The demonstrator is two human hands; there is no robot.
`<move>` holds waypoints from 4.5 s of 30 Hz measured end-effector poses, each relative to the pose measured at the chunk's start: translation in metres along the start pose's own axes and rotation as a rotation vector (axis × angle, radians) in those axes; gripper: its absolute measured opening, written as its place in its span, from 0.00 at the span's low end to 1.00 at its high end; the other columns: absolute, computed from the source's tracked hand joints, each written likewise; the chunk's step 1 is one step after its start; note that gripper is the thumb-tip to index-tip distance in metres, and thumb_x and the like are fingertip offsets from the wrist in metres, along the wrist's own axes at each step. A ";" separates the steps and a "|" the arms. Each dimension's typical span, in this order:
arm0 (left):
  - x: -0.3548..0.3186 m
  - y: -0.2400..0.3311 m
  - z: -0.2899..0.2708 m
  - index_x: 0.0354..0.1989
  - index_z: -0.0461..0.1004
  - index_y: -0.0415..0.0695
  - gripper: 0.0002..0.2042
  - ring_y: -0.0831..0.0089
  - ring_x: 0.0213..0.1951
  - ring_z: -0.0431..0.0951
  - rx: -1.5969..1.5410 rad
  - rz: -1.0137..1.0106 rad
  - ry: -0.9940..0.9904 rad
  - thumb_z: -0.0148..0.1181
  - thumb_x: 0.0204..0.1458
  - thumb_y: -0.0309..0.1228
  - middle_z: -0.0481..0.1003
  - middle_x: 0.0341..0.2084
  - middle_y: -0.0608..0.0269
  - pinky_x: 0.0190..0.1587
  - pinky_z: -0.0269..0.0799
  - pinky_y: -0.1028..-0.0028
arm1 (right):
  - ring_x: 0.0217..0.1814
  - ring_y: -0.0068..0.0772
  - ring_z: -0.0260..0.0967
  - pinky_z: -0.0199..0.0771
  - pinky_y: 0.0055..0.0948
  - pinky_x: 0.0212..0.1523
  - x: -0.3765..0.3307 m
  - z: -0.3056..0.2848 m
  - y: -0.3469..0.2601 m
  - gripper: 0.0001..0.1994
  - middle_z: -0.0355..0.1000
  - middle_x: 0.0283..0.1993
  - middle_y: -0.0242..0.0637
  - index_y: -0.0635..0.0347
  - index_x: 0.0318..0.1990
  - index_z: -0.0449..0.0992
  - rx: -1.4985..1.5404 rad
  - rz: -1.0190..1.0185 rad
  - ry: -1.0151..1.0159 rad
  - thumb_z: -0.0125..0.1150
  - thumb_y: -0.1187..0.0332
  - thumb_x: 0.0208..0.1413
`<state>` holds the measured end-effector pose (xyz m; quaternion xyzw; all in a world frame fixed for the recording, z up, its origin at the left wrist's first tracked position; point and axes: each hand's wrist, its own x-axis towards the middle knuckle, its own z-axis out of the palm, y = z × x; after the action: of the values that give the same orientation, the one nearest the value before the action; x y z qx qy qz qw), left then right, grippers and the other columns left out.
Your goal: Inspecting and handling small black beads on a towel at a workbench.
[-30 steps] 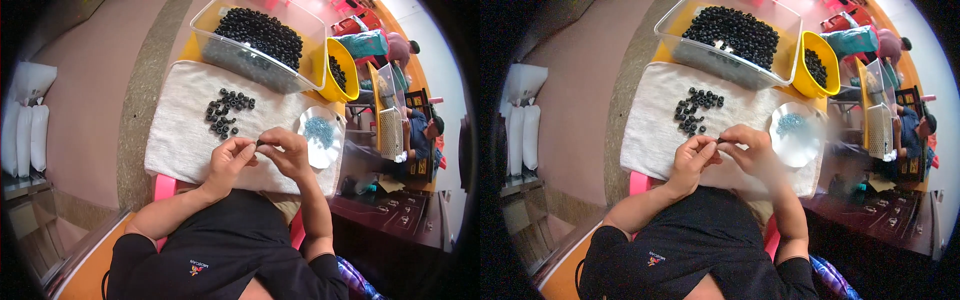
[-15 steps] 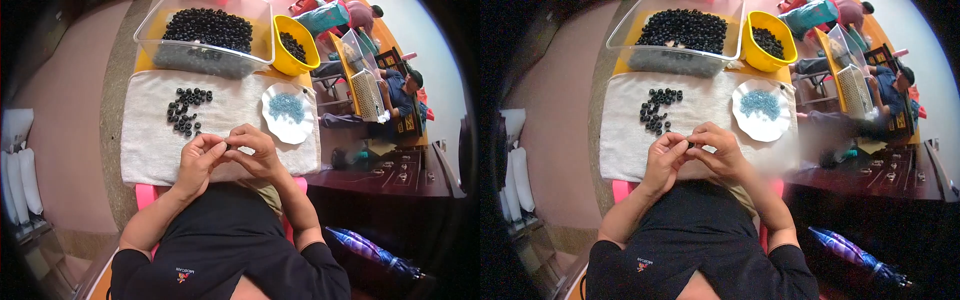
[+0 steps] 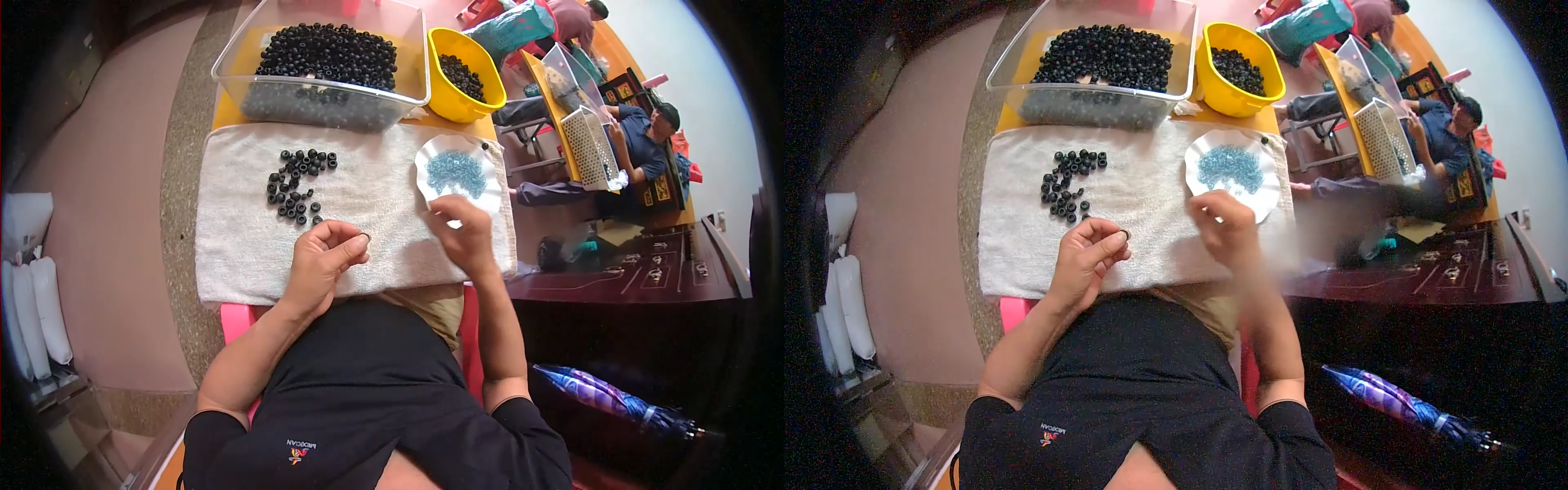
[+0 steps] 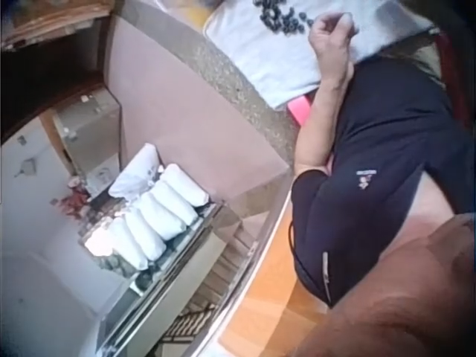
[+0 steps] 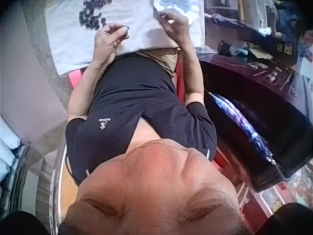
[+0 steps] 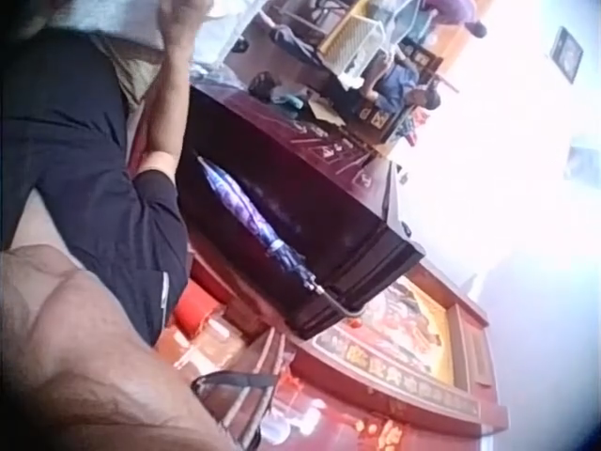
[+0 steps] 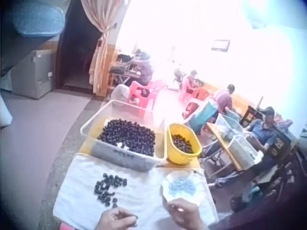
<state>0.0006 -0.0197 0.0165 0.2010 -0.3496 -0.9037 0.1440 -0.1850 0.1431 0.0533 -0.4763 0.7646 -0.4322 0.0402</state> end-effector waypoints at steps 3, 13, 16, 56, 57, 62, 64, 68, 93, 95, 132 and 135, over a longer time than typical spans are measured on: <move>0.001 -0.004 0.000 0.37 0.74 0.39 0.06 0.75 0.32 0.78 0.057 -0.003 0.011 0.63 0.53 0.23 0.77 0.31 0.62 0.39 0.77 0.76 | 0.37 0.37 0.76 0.75 0.30 0.37 0.003 -0.023 0.030 0.09 0.77 0.39 0.44 0.64 0.38 0.79 -0.378 0.069 0.063 0.65 0.79 0.47; 0.001 -0.001 0.001 0.37 0.74 0.39 0.06 0.76 0.31 0.78 0.031 0.001 0.022 0.64 0.52 0.23 0.77 0.30 0.62 0.39 0.77 0.76 | 0.41 0.47 0.74 0.73 0.38 0.44 0.018 -0.029 0.050 0.08 0.76 0.39 0.43 0.62 0.37 0.80 -0.604 0.029 -0.072 0.61 0.76 0.47; 0.000 0.000 0.001 0.37 0.74 0.39 0.06 0.76 0.32 0.77 0.062 0.005 0.021 0.64 0.53 0.23 0.77 0.31 0.62 0.39 0.77 0.75 | 0.40 0.48 0.74 0.72 0.39 0.42 0.019 -0.027 0.052 0.08 0.76 0.37 0.44 0.62 0.36 0.80 -0.595 0.044 -0.079 0.60 0.75 0.48; -0.005 -0.006 0.007 0.39 0.75 0.39 0.06 0.78 0.31 0.78 0.093 -0.073 -0.054 0.61 0.56 0.27 0.76 0.27 0.66 0.37 0.78 0.77 | 0.36 0.34 0.74 0.72 0.27 0.38 -0.004 -0.019 0.004 0.06 0.75 0.36 0.42 0.66 0.37 0.77 -0.080 -0.092 0.117 0.61 0.82 0.51; -0.006 -0.008 0.006 0.39 0.75 0.39 0.06 0.78 0.30 0.78 0.111 -0.064 -0.068 0.62 0.56 0.28 0.76 0.27 0.66 0.37 0.78 0.78 | 0.36 0.34 0.74 0.72 0.26 0.38 -0.007 -0.013 -0.007 0.06 0.75 0.36 0.42 0.66 0.37 0.77 -0.040 -0.123 0.105 0.61 0.83 0.51; -0.006 -0.005 0.009 0.41 0.75 0.40 0.09 0.78 0.29 0.77 0.053 -0.185 -0.155 0.62 0.57 0.31 0.75 0.29 0.67 0.35 0.78 0.79 | 0.34 0.35 0.74 0.73 0.27 0.33 -0.016 0.018 -0.044 0.11 0.73 0.33 0.39 0.62 0.36 0.75 0.076 -0.246 0.012 0.65 0.84 0.46; -0.007 -0.001 0.012 0.43 0.75 0.40 0.10 0.79 0.30 0.77 0.040 -0.274 -0.186 0.61 0.57 0.32 0.75 0.31 0.67 0.35 0.77 0.78 | 0.33 0.35 0.74 0.73 0.27 0.32 -0.019 0.025 -0.049 0.11 0.73 0.32 0.39 0.62 0.36 0.75 0.070 -0.264 -0.013 0.66 0.84 0.45; -0.006 -0.001 0.008 0.43 0.75 0.40 0.10 0.79 0.31 0.76 -0.008 -0.316 -0.233 0.60 0.58 0.32 0.75 0.31 0.67 0.37 0.78 0.76 | 0.31 0.36 0.74 0.73 0.28 0.31 -0.020 0.029 -0.049 0.11 0.74 0.32 0.40 0.62 0.36 0.76 0.051 -0.299 -0.034 0.67 0.83 0.44; -0.003 -0.007 0.002 0.44 0.74 0.38 0.09 0.80 0.32 0.78 0.174 -0.257 -0.218 0.58 0.60 0.31 0.76 0.31 0.67 0.37 0.80 0.77 | 0.35 0.40 0.75 0.74 0.31 0.34 -0.026 0.028 -0.047 0.10 0.74 0.37 0.43 0.63 0.39 0.76 -0.004 -0.188 -0.139 0.65 0.80 0.48; -0.003 -0.007 0.002 0.44 0.74 0.38 0.10 0.80 0.32 0.78 0.188 -0.250 -0.220 0.58 0.60 0.31 0.76 0.31 0.67 0.37 0.80 0.77 | 0.35 0.41 0.75 0.74 0.31 0.34 -0.027 0.031 -0.047 0.10 0.74 0.37 0.43 0.63 0.40 0.76 -0.010 -0.184 -0.124 0.64 0.81 0.48; 0.000 -0.010 0.004 0.40 0.77 0.36 0.09 0.82 0.29 0.76 0.396 0.001 -0.230 0.59 0.60 0.31 0.77 0.29 0.67 0.34 0.73 0.81 | 0.38 0.38 0.72 0.71 0.29 0.38 -0.025 0.036 -0.030 0.09 0.74 0.38 0.44 0.66 0.43 0.76 0.195 -0.102 -0.185 0.59 0.80 0.54; 0.000 -0.012 0.002 0.39 0.77 0.36 0.09 0.81 0.29 0.75 0.386 0.011 -0.239 0.58 0.60 0.30 0.76 0.28 0.67 0.34 0.73 0.81 | 0.35 0.41 0.73 0.72 0.30 0.34 -0.025 0.037 -0.034 0.08 0.73 0.36 0.44 0.66 0.41 0.75 0.177 -0.103 -0.179 0.61 0.79 0.52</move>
<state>-0.0016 -0.0099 0.0095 0.1146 -0.5316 -0.8366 0.0655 -0.1303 0.1336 0.0448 -0.5461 0.6913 -0.4554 0.1280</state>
